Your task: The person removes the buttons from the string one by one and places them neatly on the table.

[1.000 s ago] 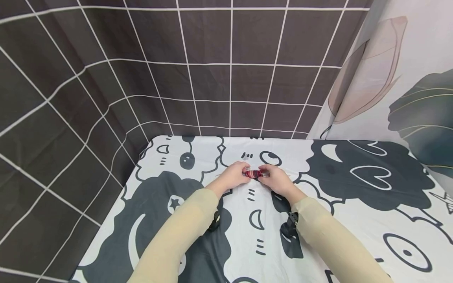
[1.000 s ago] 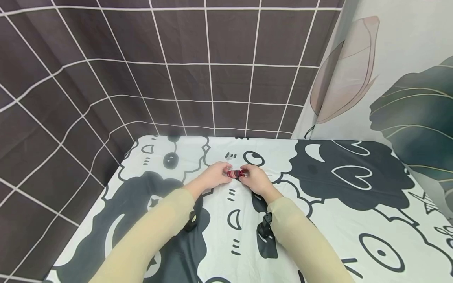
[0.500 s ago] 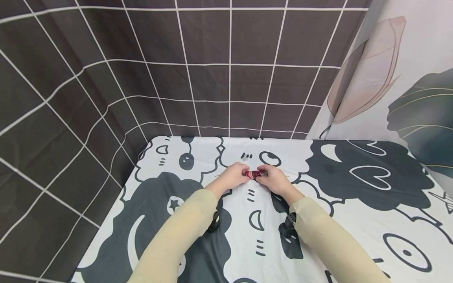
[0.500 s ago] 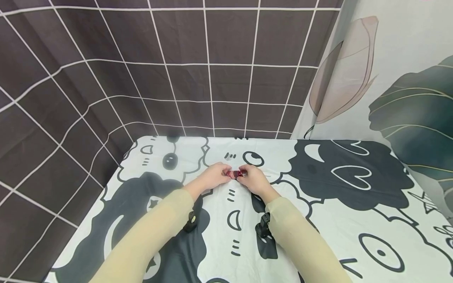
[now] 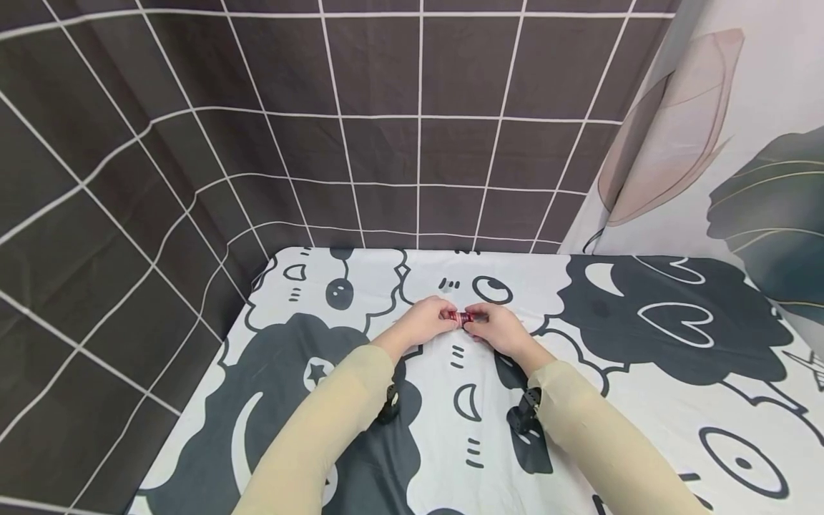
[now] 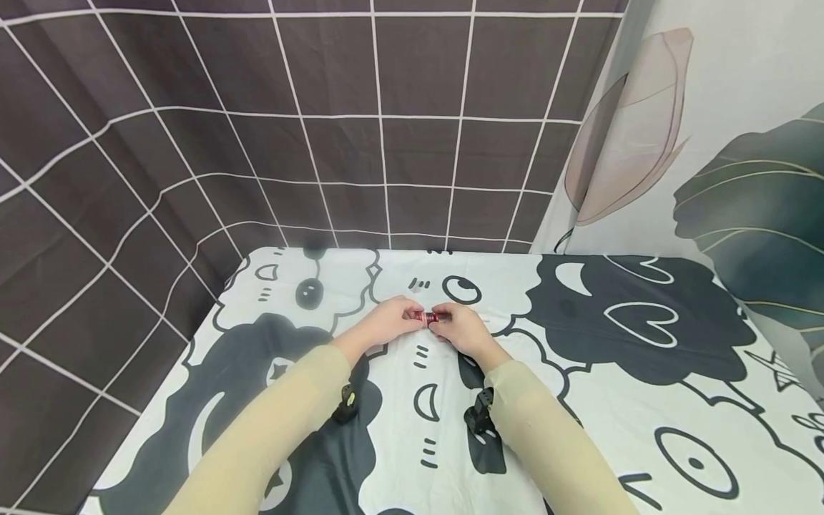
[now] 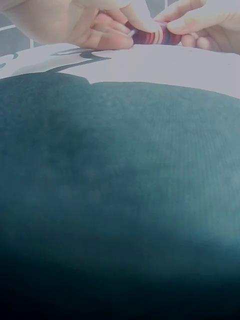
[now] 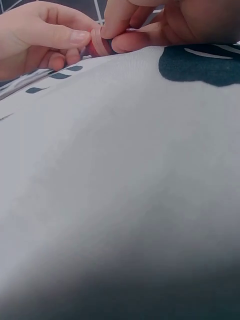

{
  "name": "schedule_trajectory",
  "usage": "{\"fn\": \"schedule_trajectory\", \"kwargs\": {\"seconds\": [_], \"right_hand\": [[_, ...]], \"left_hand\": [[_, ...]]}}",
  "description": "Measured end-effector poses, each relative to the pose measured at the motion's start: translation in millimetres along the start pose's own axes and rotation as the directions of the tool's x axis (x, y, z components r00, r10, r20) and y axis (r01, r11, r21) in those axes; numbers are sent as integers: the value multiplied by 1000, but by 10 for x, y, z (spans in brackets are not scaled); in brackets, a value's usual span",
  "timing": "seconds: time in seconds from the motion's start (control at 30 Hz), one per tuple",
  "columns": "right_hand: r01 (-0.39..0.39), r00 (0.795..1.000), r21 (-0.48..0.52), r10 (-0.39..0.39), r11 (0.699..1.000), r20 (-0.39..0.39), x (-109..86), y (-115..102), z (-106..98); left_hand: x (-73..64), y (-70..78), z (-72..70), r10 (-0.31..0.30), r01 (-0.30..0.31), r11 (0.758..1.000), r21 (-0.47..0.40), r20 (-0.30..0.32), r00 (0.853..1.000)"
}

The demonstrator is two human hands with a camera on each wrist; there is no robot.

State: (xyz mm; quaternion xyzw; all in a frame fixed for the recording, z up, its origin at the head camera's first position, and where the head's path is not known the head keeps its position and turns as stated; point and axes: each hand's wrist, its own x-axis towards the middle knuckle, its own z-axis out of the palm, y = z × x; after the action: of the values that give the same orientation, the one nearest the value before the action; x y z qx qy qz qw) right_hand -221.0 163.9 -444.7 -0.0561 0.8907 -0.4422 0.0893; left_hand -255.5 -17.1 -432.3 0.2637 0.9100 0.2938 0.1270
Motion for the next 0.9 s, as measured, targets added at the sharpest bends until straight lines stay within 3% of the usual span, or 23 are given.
{"fn": "schedule_trajectory", "kwargs": {"seconds": [0.5,0.9], "right_hand": [[8,1000,-30,-8,1000,29,32,5,-12],[-2,999,10,2,1000,43,44,24,-11]], "left_hand": [[-9,-6,10,-9,9,1000,-17,14,1000],[2,-27,26,-10,10,1000,-4,15,1000]]}}
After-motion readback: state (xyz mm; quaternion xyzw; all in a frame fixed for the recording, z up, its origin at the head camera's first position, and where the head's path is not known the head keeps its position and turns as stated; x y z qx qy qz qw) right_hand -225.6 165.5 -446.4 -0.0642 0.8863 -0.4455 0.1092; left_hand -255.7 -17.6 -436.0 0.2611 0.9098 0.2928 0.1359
